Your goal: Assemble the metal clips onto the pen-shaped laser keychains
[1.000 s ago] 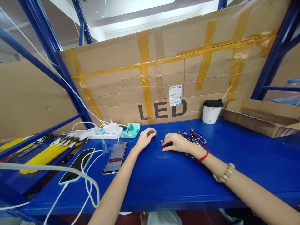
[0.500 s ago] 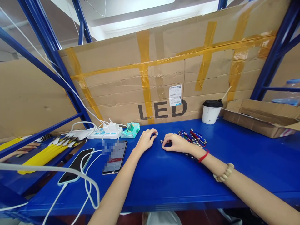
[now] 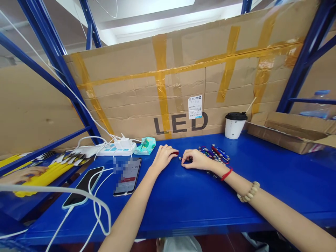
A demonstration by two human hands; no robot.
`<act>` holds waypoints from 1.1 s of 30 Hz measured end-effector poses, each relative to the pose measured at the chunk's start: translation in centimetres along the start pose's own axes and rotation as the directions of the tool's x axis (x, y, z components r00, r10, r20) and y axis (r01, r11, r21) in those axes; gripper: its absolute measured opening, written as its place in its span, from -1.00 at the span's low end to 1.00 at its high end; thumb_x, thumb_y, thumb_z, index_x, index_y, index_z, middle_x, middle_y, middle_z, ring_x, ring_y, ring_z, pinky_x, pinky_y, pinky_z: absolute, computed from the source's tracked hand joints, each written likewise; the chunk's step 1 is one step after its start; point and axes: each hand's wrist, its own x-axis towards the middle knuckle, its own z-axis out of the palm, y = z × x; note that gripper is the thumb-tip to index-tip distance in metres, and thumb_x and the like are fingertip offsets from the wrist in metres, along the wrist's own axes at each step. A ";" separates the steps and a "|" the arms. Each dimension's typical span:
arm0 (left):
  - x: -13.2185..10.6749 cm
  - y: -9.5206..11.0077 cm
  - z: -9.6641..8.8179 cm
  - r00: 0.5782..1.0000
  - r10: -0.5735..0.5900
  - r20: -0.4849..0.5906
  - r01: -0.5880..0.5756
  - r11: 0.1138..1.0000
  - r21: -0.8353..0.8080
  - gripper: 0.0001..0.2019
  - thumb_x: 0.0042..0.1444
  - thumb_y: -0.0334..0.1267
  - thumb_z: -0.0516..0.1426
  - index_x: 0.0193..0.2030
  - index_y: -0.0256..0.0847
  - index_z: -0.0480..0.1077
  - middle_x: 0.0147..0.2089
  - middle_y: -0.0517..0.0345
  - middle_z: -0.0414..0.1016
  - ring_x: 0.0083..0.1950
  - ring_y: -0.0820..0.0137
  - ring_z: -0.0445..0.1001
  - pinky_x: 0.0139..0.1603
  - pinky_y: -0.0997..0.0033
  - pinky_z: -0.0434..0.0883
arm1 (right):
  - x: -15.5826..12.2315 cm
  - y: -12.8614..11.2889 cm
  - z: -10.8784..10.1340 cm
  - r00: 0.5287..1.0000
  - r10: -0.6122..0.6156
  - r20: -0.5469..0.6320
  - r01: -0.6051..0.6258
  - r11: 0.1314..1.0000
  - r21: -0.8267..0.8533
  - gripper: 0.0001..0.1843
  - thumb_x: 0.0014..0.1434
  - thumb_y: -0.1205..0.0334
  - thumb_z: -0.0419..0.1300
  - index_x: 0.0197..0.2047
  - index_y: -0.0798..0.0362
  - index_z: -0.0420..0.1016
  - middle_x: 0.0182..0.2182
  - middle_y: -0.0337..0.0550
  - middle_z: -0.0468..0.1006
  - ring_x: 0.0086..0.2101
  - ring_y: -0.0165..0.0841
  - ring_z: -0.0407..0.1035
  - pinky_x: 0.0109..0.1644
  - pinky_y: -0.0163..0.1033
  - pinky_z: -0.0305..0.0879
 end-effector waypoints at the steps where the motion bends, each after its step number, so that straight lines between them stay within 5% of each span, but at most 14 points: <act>1: 0.0 0.0 0.2 0.998 -0.053 -0.044 0.050 0.996 -0.078 -0.82 0.14 -0.22 0.08 -0.16 -0.11 0.45 -0.19 0.16 0.51 -0.15 0.34 0.34 -0.07 0.27 0.18 | 0.0 0.1 0.0 1.000 -0.008 0.002 0.008 1.000 0.004 -0.89 -0.02 0.29 0.20 -0.40 0.06 0.56 -0.36 -0.15 0.50 -0.37 -0.39 0.36 -0.25 -0.30 0.29; 5: 0.3 0.1 1.1 0.957 -0.262 -0.128 0.175 0.866 -0.468 -0.88 0.12 -0.21 0.08 -0.26 -0.17 0.37 -0.27 0.19 0.51 -0.23 0.40 0.43 -0.09 0.36 0.30 | 0.2 -0.1 -0.2 0.998 -0.028 -0.053 0.029 0.999 0.019 -0.89 -0.01 0.24 0.22 -0.41 0.06 0.57 -0.38 -0.14 0.51 -0.38 -0.40 0.36 -0.26 -0.29 0.29; 8: 0.4 0.3 1.5 0.957 -0.267 -0.112 0.142 0.769 -0.623 -0.91 0.11 -0.24 0.06 -0.25 -0.18 0.27 -0.30 0.22 0.47 -0.28 0.44 0.46 -0.14 0.44 0.34 | 0.4 -0.4 -0.6 0.976 0.041 -0.214 -0.029 0.998 0.060 -0.82 0.03 0.16 0.20 -0.39 0.08 0.57 -0.38 -0.14 0.51 -0.44 -0.43 0.34 -0.32 -0.30 0.27; 12: 0.4 1.0 1.5 0.981 -0.180 -0.078 0.097 0.789 -0.606 -0.93 0.11 -0.30 0.04 -0.25 -0.16 0.21 -0.31 0.26 0.43 -0.22 0.46 0.43 -0.12 0.47 0.33 | 0.6 -0.4 -1.0 0.932 0.169 -0.321 -0.122 0.979 0.163 -0.71 0.05 0.05 0.18 -0.33 0.10 0.57 -0.36 -0.13 0.51 -0.47 -0.45 0.33 -0.40 -0.32 0.27; 18: 0.3 1.8 1.3 0.991 -0.127 -0.040 0.085 0.838 -0.539 -0.95 0.13 -0.33 -0.01 -0.25 -0.16 0.20 -0.30 0.26 0.41 -0.24 0.48 0.40 -0.14 0.49 0.33 | 0.8 -0.1 -0.6 0.912 0.353 -0.208 -0.264 0.895 0.361 -0.60 -0.03 -0.06 0.22 -0.36 0.14 0.58 -0.39 -0.10 0.53 -0.51 -0.45 0.32 -0.58 -0.39 0.21; 24: 0.3 1.9 1.6 0.995 -0.091 -0.038 0.056 0.838 -0.543 -0.94 0.13 -0.33 -0.02 -0.25 -0.17 0.23 -0.29 0.24 0.40 -0.22 0.48 0.39 -0.13 0.51 0.31 | 0.8 0.2 -0.3 0.880 0.439 -0.181 -0.336 0.845 0.417 -0.60 -0.08 -0.07 0.25 -0.38 0.14 0.54 -0.51 -0.15 0.50 -0.59 -0.50 0.24 -0.56 -0.37 0.18; 28: 0.5 2.1 1.6 0.984 -0.155 -0.083 0.084 0.831 -0.550 -0.93 0.12 -0.33 -0.02 -0.25 -0.18 0.23 -0.32 0.25 0.38 -0.27 0.49 0.37 -0.16 0.52 0.31 | 0.4 -0.1 -0.2 0.903 0.186 -0.387 -0.144 0.980 0.136 -0.69 0.03 -0.01 0.19 -0.34 0.09 0.50 -0.37 -0.17 0.44 -0.54 -0.51 0.24 -0.43 -0.34 0.23; 33: 0.5 2.2 1.3 0.983 -0.157 -0.098 0.085 0.853 -0.516 -0.86 0.14 -0.35 -0.06 -0.23 -0.17 0.29 -0.26 0.22 0.43 -0.24 0.47 0.40 -0.15 0.52 0.32 | 0.0 -1.2 -0.2 0.947 -0.145 -0.287 0.033 0.932 -0.362 -0.75 0.18 0.09 0.07 -0.31 0.01 0.52 -0.23 -0.15 0.40 -0.44 -0.48 0.30 -0.31 -0.32 0.21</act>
